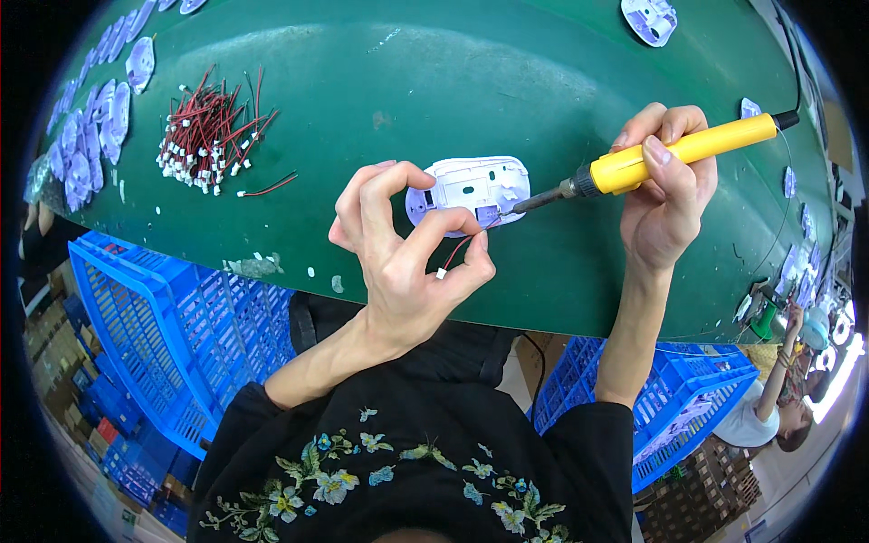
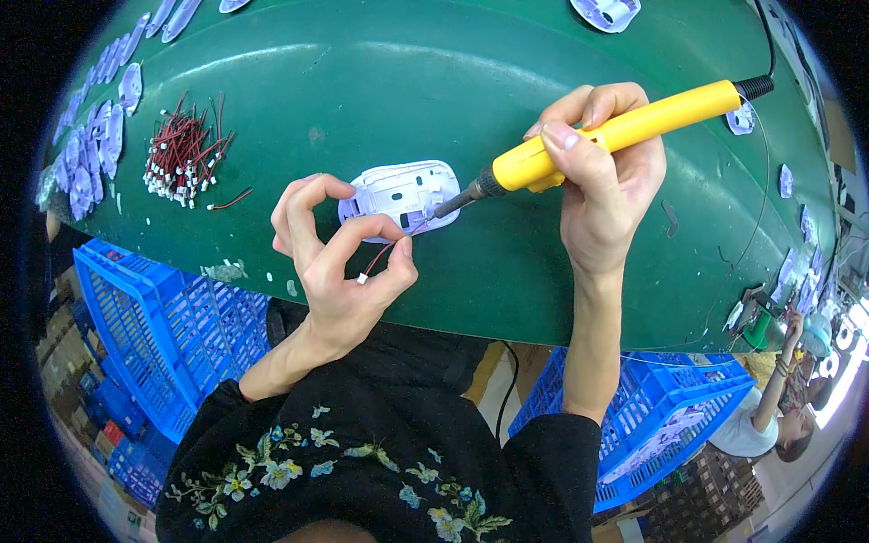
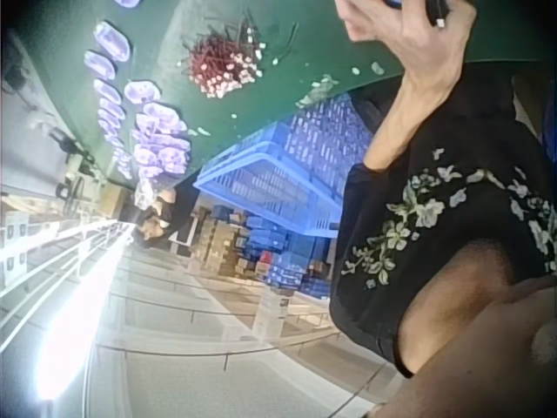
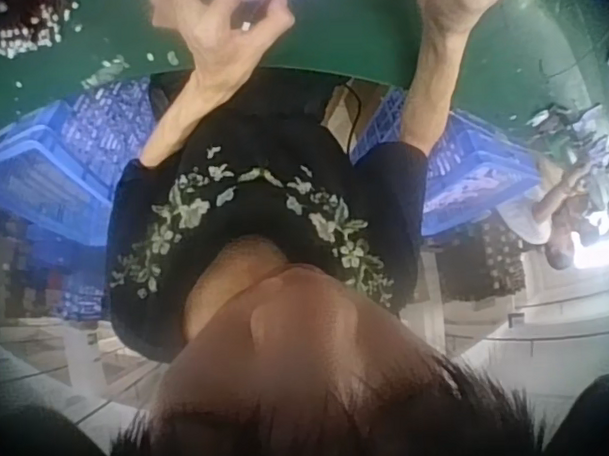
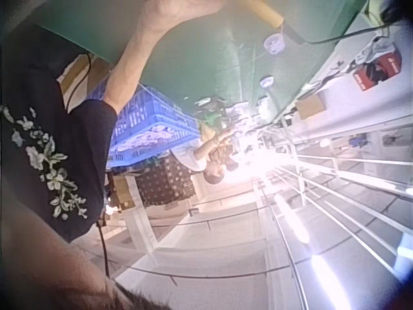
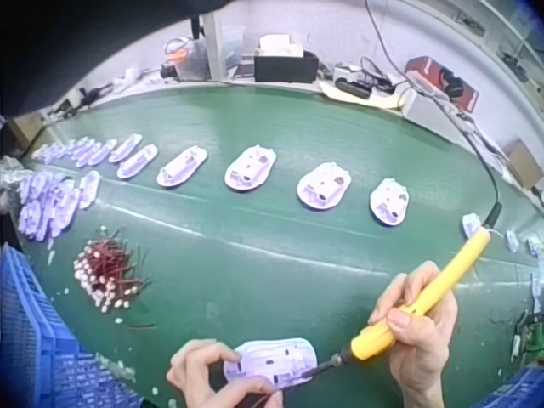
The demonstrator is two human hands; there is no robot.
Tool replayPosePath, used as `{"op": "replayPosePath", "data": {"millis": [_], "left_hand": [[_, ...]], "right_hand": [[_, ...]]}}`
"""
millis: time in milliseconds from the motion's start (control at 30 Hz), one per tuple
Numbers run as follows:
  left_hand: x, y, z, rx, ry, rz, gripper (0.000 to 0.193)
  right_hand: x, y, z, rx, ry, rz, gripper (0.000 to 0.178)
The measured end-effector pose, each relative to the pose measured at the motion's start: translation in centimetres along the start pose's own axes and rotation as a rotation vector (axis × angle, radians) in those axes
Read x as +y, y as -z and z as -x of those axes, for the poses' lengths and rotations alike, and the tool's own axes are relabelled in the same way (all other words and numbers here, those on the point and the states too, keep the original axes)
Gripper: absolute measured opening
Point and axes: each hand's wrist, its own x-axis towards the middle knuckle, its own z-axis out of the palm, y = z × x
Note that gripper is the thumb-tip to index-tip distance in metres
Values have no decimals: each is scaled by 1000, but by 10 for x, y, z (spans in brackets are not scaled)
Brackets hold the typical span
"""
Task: Soldering small electronic components onto a white circuit board housing using a handheld soldering iron.
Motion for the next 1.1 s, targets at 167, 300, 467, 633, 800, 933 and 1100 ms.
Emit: {"op": "replayPosePath", "data": {"millis": [167,300,467,633,800,933,1100], "left_hand": [[0,0,0,5,8,10,17],[0,0,0,7,13,5,18],[1,-1,0,19,4,-13,20],[2,-3,1,57,-6,-23,21],[1,-4,1,67,-18,-20,21],[1,-3,0,67,-29,-10,21],[0,-4,1,67,-33,-14,21]], "right_hand": [[0,1,0,-7,9,-10,19],[-1,2,0,-12,10,-50,16],[0,3,0,-19,9,-43,15],[0,3,1,-31,19,-19,17],[-2,3,1,0,19,-13,19],[-2,4,1,15,22,2,20],[-2,5,1,17,37,-4,21]]}}
